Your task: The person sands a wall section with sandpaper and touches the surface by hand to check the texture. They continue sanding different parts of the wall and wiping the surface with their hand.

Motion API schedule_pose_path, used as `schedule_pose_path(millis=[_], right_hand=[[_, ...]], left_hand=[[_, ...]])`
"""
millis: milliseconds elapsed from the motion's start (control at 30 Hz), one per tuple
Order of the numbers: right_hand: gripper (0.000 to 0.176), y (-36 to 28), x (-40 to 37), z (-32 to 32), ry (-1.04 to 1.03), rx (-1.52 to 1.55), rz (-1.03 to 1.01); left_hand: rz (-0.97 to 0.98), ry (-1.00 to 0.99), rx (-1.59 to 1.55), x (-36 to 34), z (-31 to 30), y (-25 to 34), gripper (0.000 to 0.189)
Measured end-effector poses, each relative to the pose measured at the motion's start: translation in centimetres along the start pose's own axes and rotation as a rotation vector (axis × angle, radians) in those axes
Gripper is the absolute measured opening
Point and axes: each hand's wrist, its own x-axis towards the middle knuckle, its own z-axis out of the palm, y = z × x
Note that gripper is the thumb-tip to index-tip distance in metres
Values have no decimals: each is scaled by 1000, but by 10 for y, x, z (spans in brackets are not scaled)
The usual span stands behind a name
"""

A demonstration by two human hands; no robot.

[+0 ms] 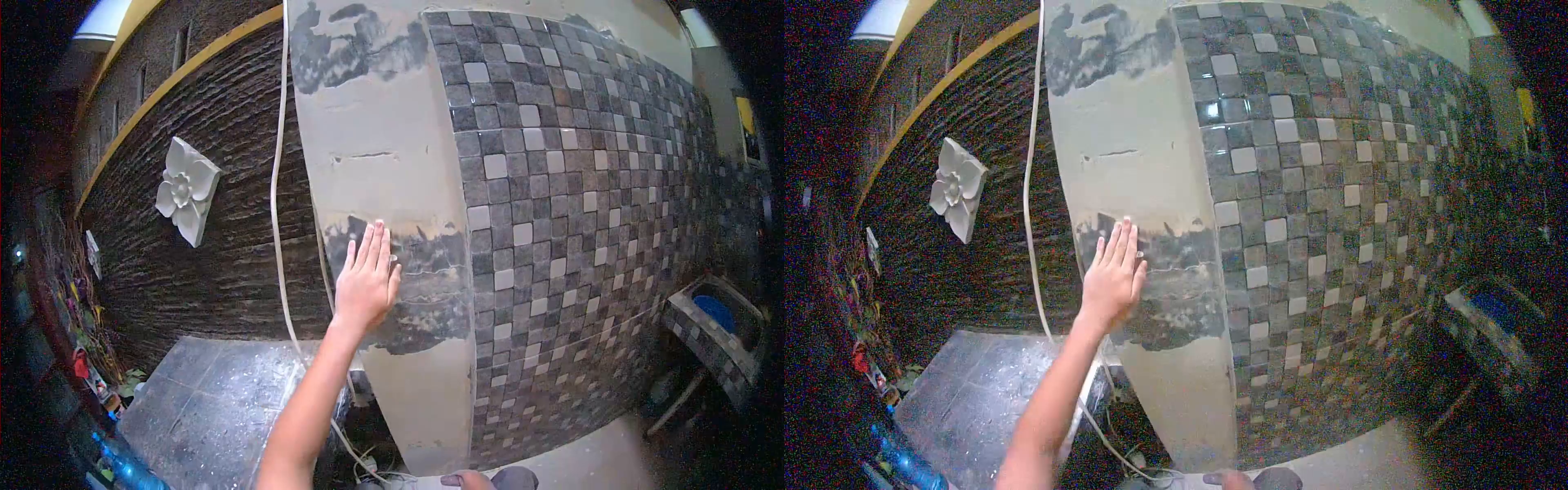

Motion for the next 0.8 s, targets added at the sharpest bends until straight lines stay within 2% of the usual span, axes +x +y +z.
schedule_pose_path(millis=[33, 67, 100, 167, 200, 233, 267, 300, 333, 367, 400, 433, 500, 533, 567, 600, 700, 733, 767, 800], right_hand=[[29, -6, -1, -3, -2, -17, -15], [28, -13, -1, -7, -73, -64, 56], [28, -11, -3, -3, -44, -57, 40], [26, -3, -1, 4, 18, -42, 4], [24, 11, 5, 14, 71, -90, -48], [23, 3, 3, 15, 110, 17, -67], [23, -2, -3, 13, 153, 120, -88], [22, -6, -2, 2, 200, 210, -114], [19, -5, 0, -1, 135, 592, 225], [18, -2, -2, -2, 227, 469, 136], [18, 1, -4, -1, 317, 345, 46], [17, 2, -7, -1, 402, 219, -42], [19, 6, -8, -1, 456, 180, -24], [20, 8, -9, 1, 475, 186, -10], [21, 10, -11, 7, 490, 194, 7], [20, -1, -17, 8, 501, 427, 125], [19, -36, -38, 32, 598, 869, 284], [20, 30, -20, 78, 482, 1080, 240], [20, -5, -33, 74, 543, 906, 291], [24, 51, -20, 97, 560, 320, 286]], left_hand=[[-78, -10, -94, -11, 0, 6, 58], [-152, -19, -186, -23, 0, 13, 58], [-224, -26, -278, -35, -2, 22, 58], [-663, -82, -1213, -69, -19, 52, 59], [-848, -90, -1458, -100, -6, 70, 60], [-1027, -96, -1702, -141, 23, 88, 61], [-1004, -103, -1827, -196, 61, 108, 53], [-1061, -171, -1889, -226, 54, 137, 42], [-1062, -271, -1986, -279, 74, 162, 37], [-1295, -343, -2069, -302, 50, 185, 35], [-1505, -348, -1980, -344, 65, 203, 34], [-1601, -188, -2126, -418, 108, 232, 52], [-1984, -235, -2089, -462, 99, 251, 51], [-2085, -254, -2060, -478, 93, 256, 51], [-2110, -293, -2022, -492, 91, 257, 51], [-2118, -340, -1980, -505, 88, 256, 51], [-2060, -504, -1823, -551, 83, 253, 51], [-2025, -567, -1761, -568, 82, 254, 51], [-1988, -617, -1713, -584, 82, 258, 51], [-1941, -613, -1695, -599, 84, 265, 51]])
